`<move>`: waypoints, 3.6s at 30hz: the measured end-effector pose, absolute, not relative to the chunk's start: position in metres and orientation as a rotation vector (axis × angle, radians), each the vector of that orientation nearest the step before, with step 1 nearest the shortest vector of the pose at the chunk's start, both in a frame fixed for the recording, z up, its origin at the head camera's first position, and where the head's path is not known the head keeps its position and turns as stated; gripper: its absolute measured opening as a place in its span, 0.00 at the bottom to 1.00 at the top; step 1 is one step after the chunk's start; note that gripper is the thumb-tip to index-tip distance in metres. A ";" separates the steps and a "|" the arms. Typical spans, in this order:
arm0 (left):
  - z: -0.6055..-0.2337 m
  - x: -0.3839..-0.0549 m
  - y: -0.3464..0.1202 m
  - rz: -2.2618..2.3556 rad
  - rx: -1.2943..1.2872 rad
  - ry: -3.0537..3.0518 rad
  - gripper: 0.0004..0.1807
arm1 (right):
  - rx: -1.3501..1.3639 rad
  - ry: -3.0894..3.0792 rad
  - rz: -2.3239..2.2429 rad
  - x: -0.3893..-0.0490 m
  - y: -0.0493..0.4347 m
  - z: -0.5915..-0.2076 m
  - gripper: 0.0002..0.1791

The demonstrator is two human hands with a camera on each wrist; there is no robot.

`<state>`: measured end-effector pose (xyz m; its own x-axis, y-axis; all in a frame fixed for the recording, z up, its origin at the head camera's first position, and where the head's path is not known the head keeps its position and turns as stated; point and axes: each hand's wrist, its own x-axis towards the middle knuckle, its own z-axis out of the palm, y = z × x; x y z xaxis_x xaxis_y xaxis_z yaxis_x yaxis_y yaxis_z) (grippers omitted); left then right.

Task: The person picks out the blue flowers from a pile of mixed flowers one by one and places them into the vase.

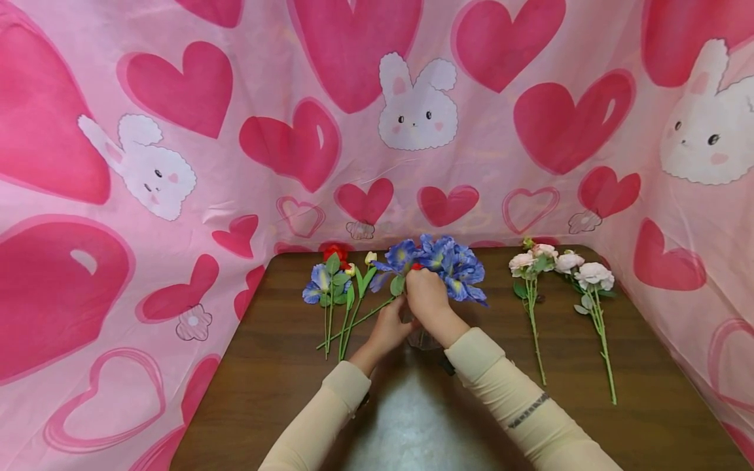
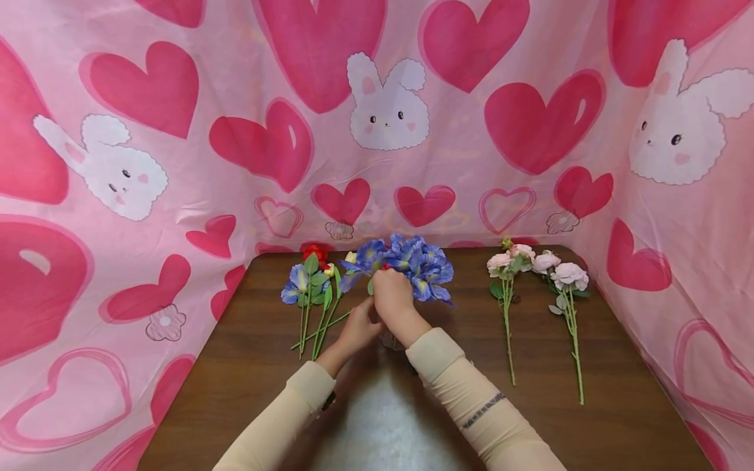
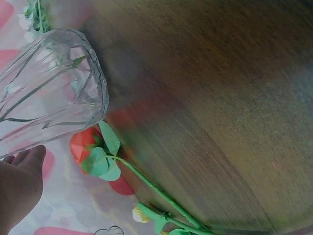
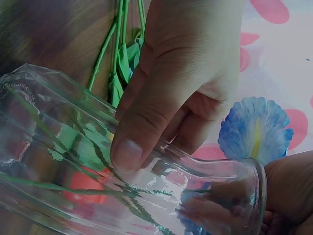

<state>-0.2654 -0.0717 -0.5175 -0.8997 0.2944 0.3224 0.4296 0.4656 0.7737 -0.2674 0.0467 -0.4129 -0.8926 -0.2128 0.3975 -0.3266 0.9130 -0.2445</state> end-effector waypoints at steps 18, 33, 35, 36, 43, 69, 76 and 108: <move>-0.516 -0.264 -0.071 -1.435 -0.661 -2.528 0.30 | 0.495 -2.681 0.449 -0.247 0.047 -0.395 0.10; -0.516 -0.262 -0.070 -1.342 -0.604 -2.561 0.25 | 0.667 -2.545 0.629 -0.217 0.057 -0.393 0.06; -0.515 -0.261 -0.070 -1.324 -0.594 -2.568 0.22 | 0.720 -2.507 0.665 -0.213 0.059 -0.398 0.03; -0.515 -0.260 -0.070 -1.316 -0.591 -2.569 0.21 | 0.745 -2.485 0.674 -0.211 0.061 -0.400 0.02; -0.514 -0.260 -0.070 -1.310 -0.604 -2.554 0.17 | 0.845 -2.328 0.717 -0.206 0.070 -0.420 0.04; -0.521 -0.265 -0.072 -1.380 -0.673 -2.577 0.39 | 0.635 -2.286 0.767 -0.225 0.137 -0.478 0.17; -0.523 -0.266 -0.072 -1.384 -0.677 -2.565 0.40 | 0.548 -2.416 1.018 -0.239 0.138 -0.488 0.34; -0.532 -0.263 -0.070 -1.468 -0.694 -2.511 0.41 | 0.505 -2.508 1.475 -0.254 0.133 -0.510 0.42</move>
